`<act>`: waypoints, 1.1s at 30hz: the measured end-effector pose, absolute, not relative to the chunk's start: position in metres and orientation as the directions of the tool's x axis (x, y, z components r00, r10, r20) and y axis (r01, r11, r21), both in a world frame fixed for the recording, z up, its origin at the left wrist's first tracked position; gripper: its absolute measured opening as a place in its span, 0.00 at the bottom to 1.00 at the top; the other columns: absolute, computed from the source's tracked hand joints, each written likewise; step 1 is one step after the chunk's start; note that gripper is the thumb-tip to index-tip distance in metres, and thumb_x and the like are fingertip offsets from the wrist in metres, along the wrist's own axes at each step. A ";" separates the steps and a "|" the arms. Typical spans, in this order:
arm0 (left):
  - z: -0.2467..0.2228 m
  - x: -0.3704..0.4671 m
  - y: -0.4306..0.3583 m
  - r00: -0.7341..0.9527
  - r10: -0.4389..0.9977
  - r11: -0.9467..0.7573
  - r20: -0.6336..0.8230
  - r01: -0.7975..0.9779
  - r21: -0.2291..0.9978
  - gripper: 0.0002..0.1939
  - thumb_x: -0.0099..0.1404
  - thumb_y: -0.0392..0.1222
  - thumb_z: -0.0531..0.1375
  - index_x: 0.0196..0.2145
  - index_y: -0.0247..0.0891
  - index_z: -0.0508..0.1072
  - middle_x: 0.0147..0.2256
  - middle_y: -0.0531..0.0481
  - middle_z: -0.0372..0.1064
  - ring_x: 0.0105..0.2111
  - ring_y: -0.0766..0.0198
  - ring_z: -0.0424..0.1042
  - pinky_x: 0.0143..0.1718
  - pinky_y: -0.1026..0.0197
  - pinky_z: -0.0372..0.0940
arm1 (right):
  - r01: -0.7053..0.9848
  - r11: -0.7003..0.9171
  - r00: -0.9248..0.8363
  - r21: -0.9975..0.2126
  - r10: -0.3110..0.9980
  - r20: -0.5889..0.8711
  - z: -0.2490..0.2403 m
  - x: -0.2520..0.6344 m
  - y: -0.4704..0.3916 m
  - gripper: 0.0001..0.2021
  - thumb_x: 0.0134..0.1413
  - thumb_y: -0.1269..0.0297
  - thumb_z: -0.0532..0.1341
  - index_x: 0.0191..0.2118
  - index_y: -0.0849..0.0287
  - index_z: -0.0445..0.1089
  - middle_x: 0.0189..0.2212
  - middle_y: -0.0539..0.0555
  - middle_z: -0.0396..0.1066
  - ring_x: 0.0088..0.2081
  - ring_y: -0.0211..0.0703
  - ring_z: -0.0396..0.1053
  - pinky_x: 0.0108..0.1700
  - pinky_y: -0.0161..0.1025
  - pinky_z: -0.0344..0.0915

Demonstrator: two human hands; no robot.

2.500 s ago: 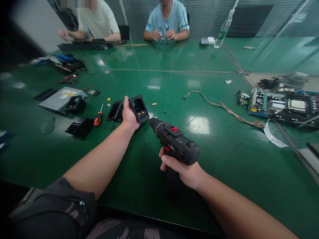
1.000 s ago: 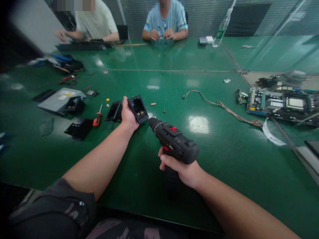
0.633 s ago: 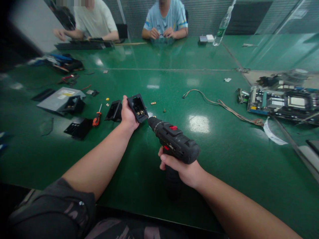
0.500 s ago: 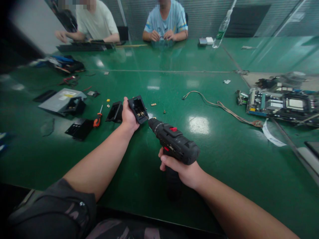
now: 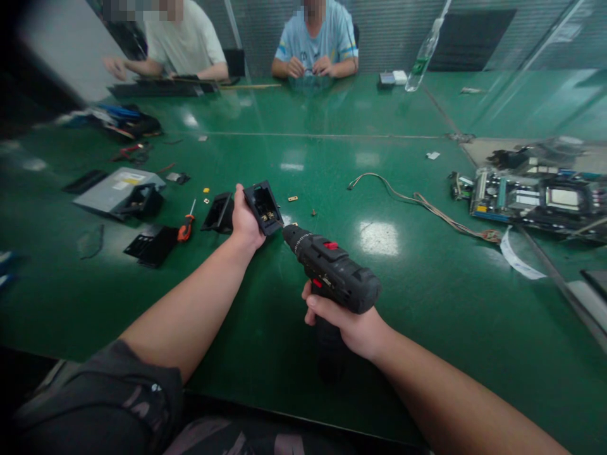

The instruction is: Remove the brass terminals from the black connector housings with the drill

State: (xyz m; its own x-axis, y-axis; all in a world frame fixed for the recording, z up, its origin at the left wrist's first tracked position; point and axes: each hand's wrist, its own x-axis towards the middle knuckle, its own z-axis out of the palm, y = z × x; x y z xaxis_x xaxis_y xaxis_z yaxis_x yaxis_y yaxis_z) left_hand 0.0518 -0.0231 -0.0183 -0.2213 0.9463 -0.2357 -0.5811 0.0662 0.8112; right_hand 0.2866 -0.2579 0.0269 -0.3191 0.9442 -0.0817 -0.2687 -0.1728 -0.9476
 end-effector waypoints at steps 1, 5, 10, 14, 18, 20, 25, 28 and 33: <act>-0.019 0.051 -0.023 -0.222 0.947 0.064 -0.231 -0.575 0.815 0.46 0.74 0.91 0.63 0.51 0.42 0.84 0.47 0.38 0.87 0.56 0.38 0.86 0.62 0.37 0.82 | -0.269 -0.174 -0.319 -0.947 0.944 -0.083 0.027 0.286 -0.258 0.20 0.70 0.41 0.85 0.47 0.52 0.87 0.37 0.52 0.85 0.33 0.46 0.85 0.40 0.44 0.84; -0.022 0.050 -0.022 -0.215 0.954 0.061 -0.207 -0.539 0.840 0.49 0.71 0.94 0.63 0.56 0.42 0.85 0.51 0.36 0.88 0.57 0.36 0.87 0.61 0.36 0.83 | -0.260 -0.175 -0.324 -0.950 0.942 -0.085 0.029 0.286 -0.258 0.21 0.70 0.40 0.84 0.47 0.53 0.88 0.36 0.52 0.85 0.33 0.45 0.85 0.40 0.43 0.84; -0.021 0.051 -0.024 -0.217 0.958 0.054 -0.188 -0.508 0.860 0.52 0.68 0.96 0.63 0.58 0.43 0.83 0.53 0.34 0.87 0.59 0.34 0.86 0.62 0.34 0.81 | -0.282 -0.176 -0.317 -0.943 0.945 -0.081 0.028 0.286 -0.258 0.20 0.69 0.43 0.85 0.47 0.52 0.87 0.39 0.52 0.85 0.33 0.44 0.85 0.41 0.43 0.85; -0.018 0.051 -0.026 -0.220 0.957 0.057 -0.190 -0.500 0.864 0.49 0.69 0.95 0.63 0.55 0.43 0.83 0.52 0.35 0.87 0.60 0.33 0.85 0.63 0.34 0.80 | -0.256 -0.168 -0.319 -0.952 0.944 -0.081 0.027 0.286 -0.258 0.19 0.71 0.42 0.84 0.47 0.52 0.88 0.36 0.53 0.86 0.33 0.46 0.85 0.39 0.43 0.83; -0.018 0.051 -0.026 -0.217 0.955 0.065 -0.203 -0.515 0.855 0.47 0.71 0.93 0.63 0.51 0.43 0.83 0.53 0.35 0.87 0.60 0.34 0.86 0.63 0.33 0.81 | -0.246 -0.181 -0.322 -0.952 0.942 -0.096 0.030 0.286 -0.259 0.19 0.70 0.41 0.84 0.47 0.52 0.88 0.35 0.53 0.85 0.33 0.49 0.85 0.40 0.46 0.83; -0.018 0.052 -0.025 -0.222 0.953 0.061 -0.205 -0.521 0.851 0.47 0.71 0.93 0.63 0.52 0.42 0.83 0.55 0.33 0.86 0.60 0.34 0.87 0.64 0.32 0.82 | -0.237 -0.189 -0.317 -0.953 0.942 -0.108 0.031 0.286 -0.259 0.20 0.70 0.40 0.84 0.46 0.52 0.87 0.35 0.53 0.85 0.33 0.49 0.85 0.40 0.46 0.83; -0.016 0.054 -0.026 -0.228 0.948 0.063 -0.220 -0.546 0.835 0.46 0.71 0.92 0.65 0.52 0.43 0.83 0.55 0.35 0.87 0.62 0.34 0.86 0.64 0.34 0.82 | -0.226 -0.183 -0.314 -0.957 0.944 -0.106 0.031 0.286 -0.258 0.22 0.68 0.39 0.84 0.46 0.53 0.87 0.35 0.53 0.85 0.32 0.50 0.85 0.40 0.47 0.83; -0.013 0.054 -0.027 -0.234 0.941 0.081 -0.244 -0.545 0.835 0.46 0.73 0.92 0.63 0.51 0.43 0.83 0.53 0.36 0.88 0.63 0.33 0.84 0.66 0.34 0.81 | -0.225 -0.173 -0.311 -0.959 0.945 -0.098 0.031 0.286 -0.257 0.21 0.69 0.39 0.84 0.46 0.52 0.87 0.34 0.53 0.85 0.32 0.49 0.85 0.40 0.46 0.82; -0.016 0.053 -0.025 -0.222 0.951 0.072 -0.215 -0.517 0.853 0.49 0.72 0.94 0.60 0.53 0.42 0.83 0.53 0.35 0.87 0.63 0.33 0.84 0.66 0.32 0.79 | -0.234 -0.169 -0.316 -0.958 0.945 -0.090 0.031 0.286 -0.258 0.22 0.69 0.39 0.84 0.47 0.52 0.87 0.35 0.53 0.85 0.33 0.49 0.85 0.40 0.46 0.83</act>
State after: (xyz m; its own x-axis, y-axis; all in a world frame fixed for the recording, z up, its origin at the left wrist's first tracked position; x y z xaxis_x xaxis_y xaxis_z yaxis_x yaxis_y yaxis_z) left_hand 0.0526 -0.0253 -0.0160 -0.2218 0.9511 -0.2150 -0.5174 0.0721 0.8527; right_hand 0.2861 -0.2580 0.0306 -0.3156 0.9446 -0.0898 -0.2337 -0.1691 -0.9575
